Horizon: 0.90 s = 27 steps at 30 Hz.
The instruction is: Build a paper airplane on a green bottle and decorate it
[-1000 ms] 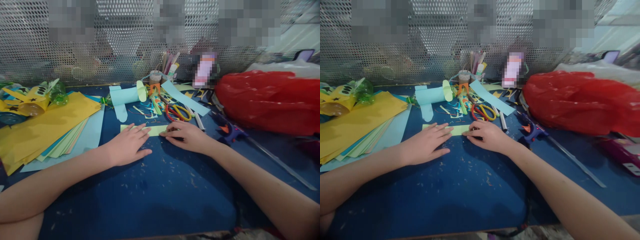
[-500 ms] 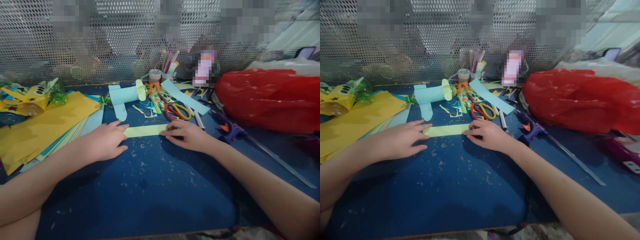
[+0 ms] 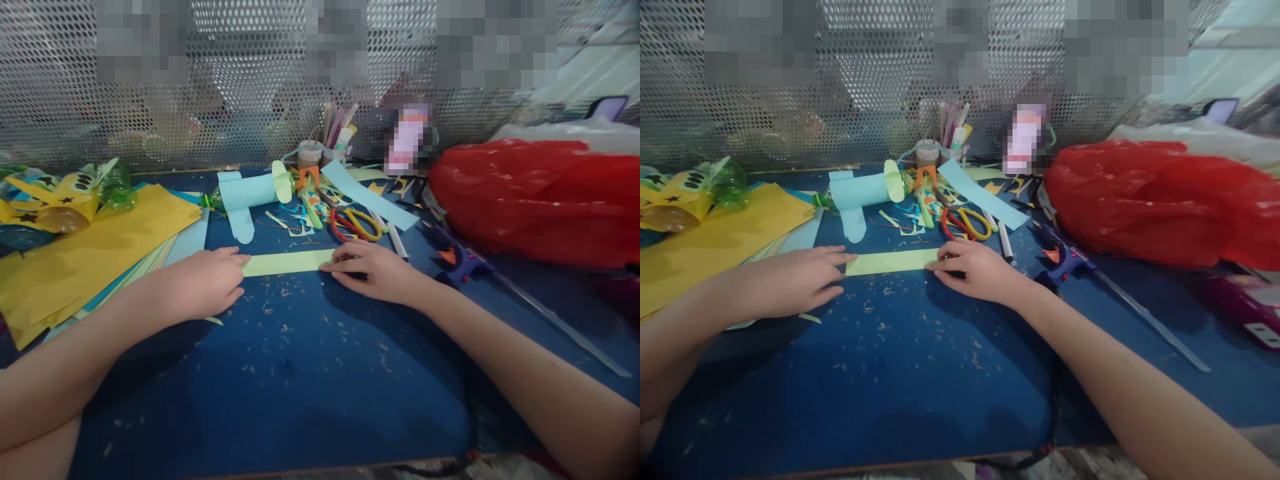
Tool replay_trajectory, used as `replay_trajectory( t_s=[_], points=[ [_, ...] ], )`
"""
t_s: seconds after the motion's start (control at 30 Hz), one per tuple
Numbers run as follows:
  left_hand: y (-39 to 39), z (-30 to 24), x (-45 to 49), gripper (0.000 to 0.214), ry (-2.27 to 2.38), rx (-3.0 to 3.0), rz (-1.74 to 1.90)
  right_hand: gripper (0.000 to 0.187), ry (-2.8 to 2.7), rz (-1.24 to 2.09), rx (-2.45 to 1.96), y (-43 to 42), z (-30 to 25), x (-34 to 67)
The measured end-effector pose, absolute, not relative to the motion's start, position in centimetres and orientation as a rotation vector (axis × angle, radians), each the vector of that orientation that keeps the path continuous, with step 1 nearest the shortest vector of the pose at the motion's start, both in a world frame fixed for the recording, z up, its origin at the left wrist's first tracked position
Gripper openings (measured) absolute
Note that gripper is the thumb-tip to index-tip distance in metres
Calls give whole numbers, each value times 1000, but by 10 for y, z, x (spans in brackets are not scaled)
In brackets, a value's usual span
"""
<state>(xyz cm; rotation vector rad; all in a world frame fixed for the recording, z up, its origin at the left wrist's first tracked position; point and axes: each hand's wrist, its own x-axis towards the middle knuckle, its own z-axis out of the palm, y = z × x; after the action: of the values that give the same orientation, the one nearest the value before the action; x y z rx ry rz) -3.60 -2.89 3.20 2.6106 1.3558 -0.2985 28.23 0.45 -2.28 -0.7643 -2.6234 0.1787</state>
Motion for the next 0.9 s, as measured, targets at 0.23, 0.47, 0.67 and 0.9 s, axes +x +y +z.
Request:
replay_trajectory(
  t_s=[0.23,0.47,0.67,0.9],
  points=[
    [-13,53,-34,30,1419,2597,-348,27,-2606,155,-753,4,-23,280],
    [-4,31,-13,59,1450,2620,-127,30,-2495,57,-870,6,-26,280],
    [-3,27,-7,31,1384,2590,-154,45,-2519,-17,-1073,9,-30,283],
    [-4,37,-6,29,1363,2521,-59,35,-2528,-64,-1019,6,-25,281]
  ],
)
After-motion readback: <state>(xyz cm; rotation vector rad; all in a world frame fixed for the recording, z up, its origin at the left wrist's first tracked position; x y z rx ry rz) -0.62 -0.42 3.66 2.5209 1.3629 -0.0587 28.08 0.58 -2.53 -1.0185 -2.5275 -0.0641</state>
